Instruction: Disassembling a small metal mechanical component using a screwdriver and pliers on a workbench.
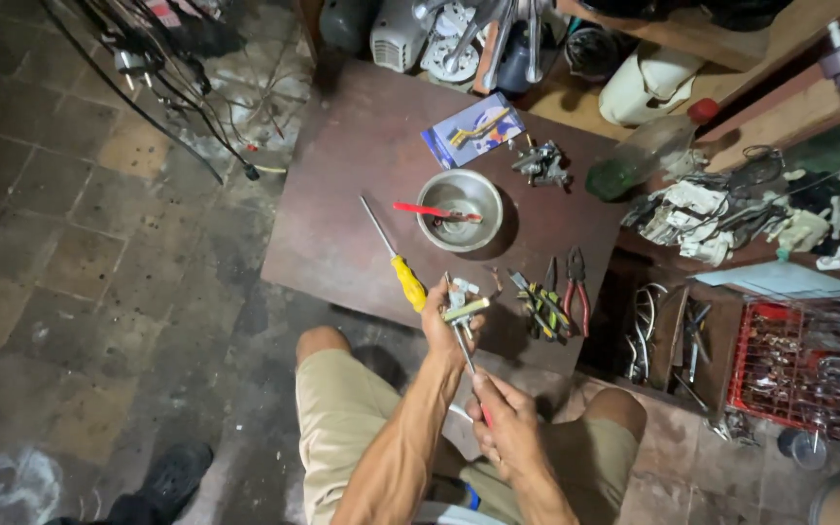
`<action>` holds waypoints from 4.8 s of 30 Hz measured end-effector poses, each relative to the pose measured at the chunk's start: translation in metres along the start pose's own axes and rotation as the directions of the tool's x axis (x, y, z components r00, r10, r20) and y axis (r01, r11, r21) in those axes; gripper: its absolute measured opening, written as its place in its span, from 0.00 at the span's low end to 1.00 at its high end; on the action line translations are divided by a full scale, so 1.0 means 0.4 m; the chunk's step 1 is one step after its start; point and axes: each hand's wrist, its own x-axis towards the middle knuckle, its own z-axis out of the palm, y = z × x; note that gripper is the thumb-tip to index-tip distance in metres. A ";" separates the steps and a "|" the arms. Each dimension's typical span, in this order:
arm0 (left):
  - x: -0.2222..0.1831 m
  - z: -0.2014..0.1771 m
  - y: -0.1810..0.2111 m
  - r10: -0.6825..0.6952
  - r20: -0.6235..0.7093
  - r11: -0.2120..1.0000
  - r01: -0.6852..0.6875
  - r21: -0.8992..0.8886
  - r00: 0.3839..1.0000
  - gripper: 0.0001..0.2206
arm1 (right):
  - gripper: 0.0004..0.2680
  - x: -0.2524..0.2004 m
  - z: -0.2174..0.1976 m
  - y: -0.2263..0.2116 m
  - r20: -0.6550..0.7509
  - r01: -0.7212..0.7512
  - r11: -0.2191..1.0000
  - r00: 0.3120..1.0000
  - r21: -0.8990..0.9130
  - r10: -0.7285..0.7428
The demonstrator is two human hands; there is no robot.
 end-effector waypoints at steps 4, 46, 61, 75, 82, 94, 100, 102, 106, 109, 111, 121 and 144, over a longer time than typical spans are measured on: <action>0.021 -0.021 -0.004 0.026 -0.014 0.999 -0.026 0.035 1.000 0.11 | 0.17 0.029 -0.012 0.017 0.048 -0.039 0.998 0.998 0.056 0.036; 0.000 0.043 0.048 -0.220 -0.099 0.955 0.234 0.183 0.971 0.10 | 0.14 -0.025 -0.019 0.010 -0.105 0.223 0.941 0.961 -0.255 -0.256; -0.110 0.159 0.045 -0.160 -0.082 0.955 0.175 0.240 0.984 0.19 | 0.17 -0.120 0.058 -0.034 -0.134 -0.010 0.986 0.990 0.164 0.033; -0.097 0.082 0.018 -0.156 0.073 0.944 0.127 0.304 0.985 0.06 | 0.18 -0.094 0.047 0.017 -0.132 -0.013 0.923 0.989 0.385 0.069; -0.150 0.114 -0.006 -0.040 0.031 0.976 0.033 0.214 0.999 0.07 | 0.17 -0.140 0.064 -0.015 -0.193 -0.023 0.945 0.977 0.327 0.091; -0.160 0.081 -0.032 0.193 -0.014 0.937 -0.180 0.299 0.981 0.11 | 0.16 -0.143 0.049 0.007 -0.236 0.103 0.971 0.970 0.218 -0.050; -0.120 0.061 -0.034 0.211 -0.012 0.904 -0.190 0.383 0.977 0.12 | 0.16 -0.126 0.053 -0.017 -0.189 0.002 0.966 0.981 0.258 0.048; -0.109 0.057 -0.032 0.230 -0.033 0.904 -0.201 0.377 0.973 0.12 | 0.14 -0.118 0.056 -0.009 -0.218 0.077 0.976 0.975 0.206 -0.031; -0.103 0.084 -0.011 0.218 -0.006 0.907 -0.200 0.371 0.976 0.10 | 0.14 -0.082 0.056 0.003 -0.195 0.118 0.973 0.978 0.199 -0.079; -0.112 0.081 -0.015 0.228 -0.007 0.917 -0.212 0.337 0.974 0.10 | 0.14 -0.070 0.032 0.028 -0.196 0.150 0.981 0.973 0.126 -0.124; -0.101 0.095 -0.013 0.236 0.016 0.926 -0.230 0.300 0.972 0.10 | 0.13 -0.043 0.021 0.045 -0.172 0.255 0.966 0.954 0.033 -0.245; -0.103 0.097 -0.009 0.285 0.001 0.892 -0.266 0.365 0.959 0.10 | 0.12 -0.027 0.013 0.070 -0.091 0.561 0.765 0.785 -0.316 -0.613; -0.046 0.065 -0.075 0.307 -0.071 0.897 -0.264 0.355 0.949 0.08 | 0.08 0.087 -0.116 -0.065 0.294 0.308 -0.121 0.613 -0.944 -0.734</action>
